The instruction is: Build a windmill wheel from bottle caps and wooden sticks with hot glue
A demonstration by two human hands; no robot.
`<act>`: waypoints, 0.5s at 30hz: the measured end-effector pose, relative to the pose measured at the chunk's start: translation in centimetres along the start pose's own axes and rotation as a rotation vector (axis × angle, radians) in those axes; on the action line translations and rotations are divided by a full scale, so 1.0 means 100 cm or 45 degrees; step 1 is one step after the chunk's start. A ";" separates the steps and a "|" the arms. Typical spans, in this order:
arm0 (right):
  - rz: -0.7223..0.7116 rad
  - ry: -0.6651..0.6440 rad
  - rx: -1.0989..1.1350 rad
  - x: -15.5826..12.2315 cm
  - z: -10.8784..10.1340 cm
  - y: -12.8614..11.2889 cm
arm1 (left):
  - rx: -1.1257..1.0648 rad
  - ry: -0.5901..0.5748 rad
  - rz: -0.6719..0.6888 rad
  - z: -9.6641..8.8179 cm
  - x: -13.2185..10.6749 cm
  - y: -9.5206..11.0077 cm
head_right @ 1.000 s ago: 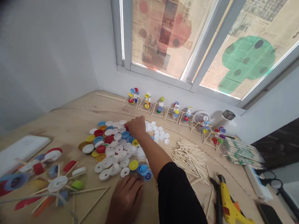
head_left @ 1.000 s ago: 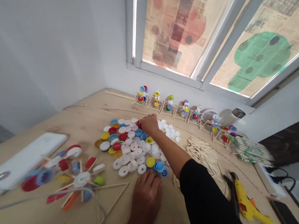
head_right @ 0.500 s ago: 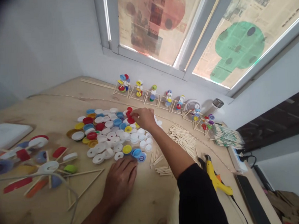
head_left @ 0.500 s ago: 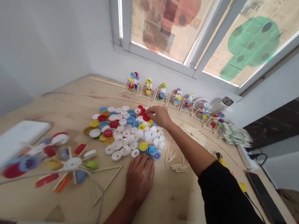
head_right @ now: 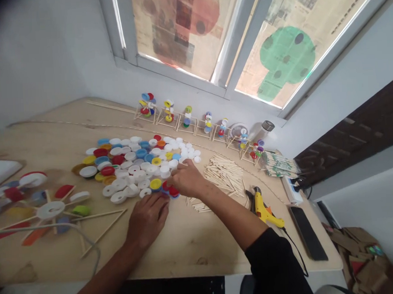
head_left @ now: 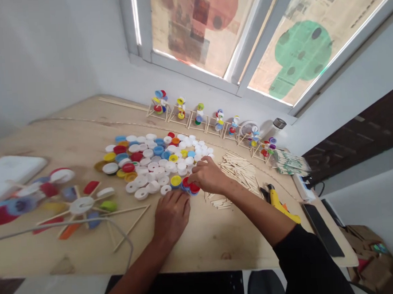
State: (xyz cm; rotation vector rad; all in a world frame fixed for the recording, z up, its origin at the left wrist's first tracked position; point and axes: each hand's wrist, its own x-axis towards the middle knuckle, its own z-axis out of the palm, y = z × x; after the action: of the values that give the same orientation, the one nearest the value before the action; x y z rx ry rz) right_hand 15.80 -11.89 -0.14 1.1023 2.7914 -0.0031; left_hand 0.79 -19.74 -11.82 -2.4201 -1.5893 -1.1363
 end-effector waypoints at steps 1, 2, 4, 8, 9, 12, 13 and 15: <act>-0.007 -0.005 -0.022 0.001 0.001 -0.001 | 0.002 -0.001 0.002 0.000 0.000 0.000; -0.009 -0.008 -0.035 0.001 0.001 -0.001 | 0.003 -0.002 0.003 0.000 0.000 0.000; 0.002 -0.004 -0.033 -0.001 0.001 -0.001 | 0.004 -0.001 0.006 0.000 0.000 0.000; 0.102 0.064 0.080 -0.012 0.000 0.001 | 0.006 0.003 0.005 0.000 -0.001 0.000; 0.139 0.086 0.113 -0.015 0.000 0.001 | 0.006 0.003 0.005 0.000 -0.001 0.000; 0.233 0.099 0.166 -0.022 0.005 0.000 | -0.001 -0.005 0.006 0.000 0.000 0.000; 0.253 0.088 0.169 -0.023 0.007 -0.002 | -0.004 -0.008 0.006 -0.001 0.000 0.000; 0.285 0.066 0.168 -0.024 0.013 -0.005 | -0.013 -0.014 0.006 -0.001 -0.001 0.000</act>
State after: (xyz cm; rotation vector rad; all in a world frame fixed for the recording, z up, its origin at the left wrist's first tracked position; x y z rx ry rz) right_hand 17.38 -13.95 -1.11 1.4610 2.7284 -0.1384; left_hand 0.72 -19.79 -11.81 -2.4390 -1.5838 -1.1351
